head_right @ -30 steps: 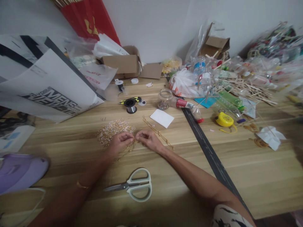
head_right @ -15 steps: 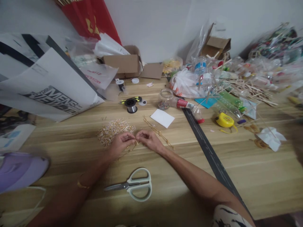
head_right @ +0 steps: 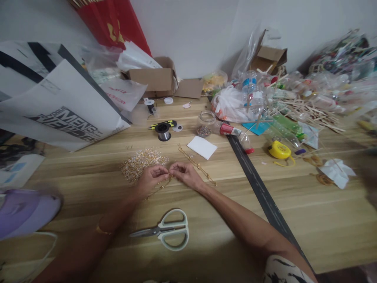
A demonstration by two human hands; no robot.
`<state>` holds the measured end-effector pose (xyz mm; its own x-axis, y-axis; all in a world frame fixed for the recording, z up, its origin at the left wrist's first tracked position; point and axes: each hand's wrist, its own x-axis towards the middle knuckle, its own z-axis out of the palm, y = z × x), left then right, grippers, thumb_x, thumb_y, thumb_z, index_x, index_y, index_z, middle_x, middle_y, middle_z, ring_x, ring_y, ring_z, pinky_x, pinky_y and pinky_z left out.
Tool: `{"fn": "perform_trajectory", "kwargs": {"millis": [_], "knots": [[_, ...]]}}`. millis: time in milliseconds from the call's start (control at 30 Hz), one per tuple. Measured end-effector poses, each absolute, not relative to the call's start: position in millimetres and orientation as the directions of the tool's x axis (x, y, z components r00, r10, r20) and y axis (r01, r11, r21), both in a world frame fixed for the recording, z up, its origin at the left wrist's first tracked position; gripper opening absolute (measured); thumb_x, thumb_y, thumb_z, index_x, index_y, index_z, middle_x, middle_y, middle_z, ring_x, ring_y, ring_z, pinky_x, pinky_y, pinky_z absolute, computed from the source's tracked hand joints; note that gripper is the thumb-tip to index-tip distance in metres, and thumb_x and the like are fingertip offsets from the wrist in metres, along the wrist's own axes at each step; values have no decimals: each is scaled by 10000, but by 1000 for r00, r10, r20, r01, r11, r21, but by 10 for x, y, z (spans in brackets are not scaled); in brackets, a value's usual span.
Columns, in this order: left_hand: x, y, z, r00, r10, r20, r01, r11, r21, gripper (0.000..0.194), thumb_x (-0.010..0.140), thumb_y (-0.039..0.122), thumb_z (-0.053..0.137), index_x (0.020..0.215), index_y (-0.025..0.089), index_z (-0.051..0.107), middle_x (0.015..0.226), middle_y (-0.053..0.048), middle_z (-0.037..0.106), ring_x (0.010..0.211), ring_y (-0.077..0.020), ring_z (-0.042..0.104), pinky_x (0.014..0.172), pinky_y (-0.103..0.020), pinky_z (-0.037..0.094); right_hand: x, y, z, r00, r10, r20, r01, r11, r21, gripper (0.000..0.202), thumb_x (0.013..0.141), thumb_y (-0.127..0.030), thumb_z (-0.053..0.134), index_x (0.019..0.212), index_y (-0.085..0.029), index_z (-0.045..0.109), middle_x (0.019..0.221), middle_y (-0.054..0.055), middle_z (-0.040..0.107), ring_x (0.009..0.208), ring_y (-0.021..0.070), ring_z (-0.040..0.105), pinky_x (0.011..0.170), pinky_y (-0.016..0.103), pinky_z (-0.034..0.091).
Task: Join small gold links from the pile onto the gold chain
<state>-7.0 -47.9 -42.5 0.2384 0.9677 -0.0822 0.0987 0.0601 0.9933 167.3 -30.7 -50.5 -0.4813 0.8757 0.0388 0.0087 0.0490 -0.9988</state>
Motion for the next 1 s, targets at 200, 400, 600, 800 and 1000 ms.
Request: {"fn": "perform_trajectory", "kwargs": {"millis": [200,400,600,800,1000], "knots": [[-64,-484,-387,225,967,-123,105,101,989,163,660,277,695,691,131,630,638,-11,640,597,-115,575,586,-215,438,1675,-303,-514,-480,877,34,15,47,-999,284,772,-428,610,780,-144,599,598,-27,512,505,72,426,474,187,330],[-57,-474,-428,227,966,-120,66,107,992,187,609,258,737,681,127,625,652,-10,645,617,-115,583,616,-220,444,1664,-301,-508,-481,876,46,1,52,-999,275,761,-416,625,770,-141,611,610,-21,535,504,70,430,476,187,327],[-55,-483,-446,231,968,-102,78,86,993,177,626,257,726,689,128,623,659,-18,640,620,-116,574,610,-222,441,1659,-311,-491,-481,876,40,-16,36,-999,268,755,-406,636,766,-139,620,596,-22,530,491,68,418,465,191,314],[-46,-488,-419,232,967,-103,73,88,993,150,638,230,704,699,131,610,649,-1,613,605,-100,555,578,-201,423,1661,-310,-510,-473,879,57,-26,51,-998,268,756,-410,636,767,-143,614,602,-20,534,516,76,441,483,196,329],[-35,-486,-402,224,965,-135,71,122,990,147,644,233,695,703,133,605,614,8,603,569,-94,543,563,-204,413,1654,-323,-510,-460,885,78,-26,74,-997,264,764,-411,627,773,-148,611,606,-21,521,519,77,439,479,194,331]]}}
